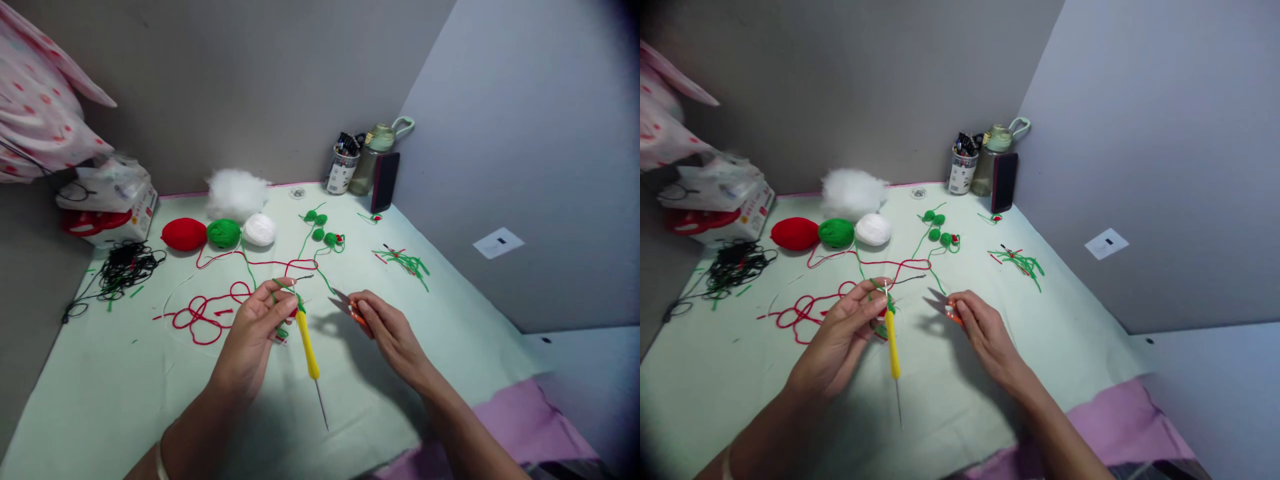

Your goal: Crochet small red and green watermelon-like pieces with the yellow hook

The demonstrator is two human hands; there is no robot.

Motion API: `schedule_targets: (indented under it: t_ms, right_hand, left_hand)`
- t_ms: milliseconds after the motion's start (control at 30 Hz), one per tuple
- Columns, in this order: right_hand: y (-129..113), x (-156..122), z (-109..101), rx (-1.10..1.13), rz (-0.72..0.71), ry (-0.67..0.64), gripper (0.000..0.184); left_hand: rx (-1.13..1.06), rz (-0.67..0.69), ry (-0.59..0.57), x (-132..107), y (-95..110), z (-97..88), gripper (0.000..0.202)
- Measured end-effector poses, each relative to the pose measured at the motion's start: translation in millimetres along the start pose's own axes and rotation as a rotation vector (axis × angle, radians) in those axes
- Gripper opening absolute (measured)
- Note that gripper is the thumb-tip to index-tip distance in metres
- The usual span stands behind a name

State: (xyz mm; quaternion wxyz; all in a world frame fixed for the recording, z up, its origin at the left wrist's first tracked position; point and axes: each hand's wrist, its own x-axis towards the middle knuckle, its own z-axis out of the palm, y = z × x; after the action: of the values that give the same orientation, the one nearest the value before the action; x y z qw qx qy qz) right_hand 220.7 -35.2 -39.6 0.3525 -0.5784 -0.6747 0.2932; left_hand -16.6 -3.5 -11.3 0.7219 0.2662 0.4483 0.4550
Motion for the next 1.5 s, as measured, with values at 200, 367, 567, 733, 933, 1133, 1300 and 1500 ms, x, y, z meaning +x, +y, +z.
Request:
schedule_targets:
  t_ms: [200, 367, 567, 733, 933, 1133, 1300, 1500]
  right_hand:
    - [-35.9, 9.9, 13.3, 0.216, -0.086, -0.096, 0.038]
    - [-42.2, 17.1, 21.0, 0.198, -0.123, -0.077, 0.033]
    - [-48.6, 19.3, 24.6, 0.210, -0.095, -0.050, 0.024]
    - [-31.6, 15.7, 13.3, 0.246, -0.002, 0.031, 0.031]
    - [1.4, 8.4, 2.6, -0.316, -0.207, 0.279, 0.049]
    - [-37.4, 5.9, 35.7, -0.382, -0.744, 0.201, 0.046]
    - [-66.7, 14.4, 38.8, 0.014, -0.510, 0.242, 0.029]
    - [-64.9, 17.7, 39.3, 0.696, -0.131, 0.217, 0.020]
  left_hand:
    - [-0.008, 0.010, -0.010, -1.9, -0.7, 2.2, 0.033]
    - [-0.048, 0.026, -0.035, -3.3, -0.4, 3.4, 0.031]
    - [-0.071, 0.018, -0.038, -4.9, 0.4, 4.7, 0.030]
    - [-0.020, -0.003, -0.030, -6.8, 1.3, 3.5, 0.027]
    - [-0.038, -0.018, -0.004, -4.4, -0.6, 1.9, 0.028]
    - [-0.079, -0.021, -0.007, -9.6, -6.6, 5.9, 0.031]
    - [-0.088, 0.012, -0.054, -17.8, -1.3, 10.3, 0.045]
    - [-0.116, 0.026, -0.080, -20.3, 5.9, 13.5, 0.076]
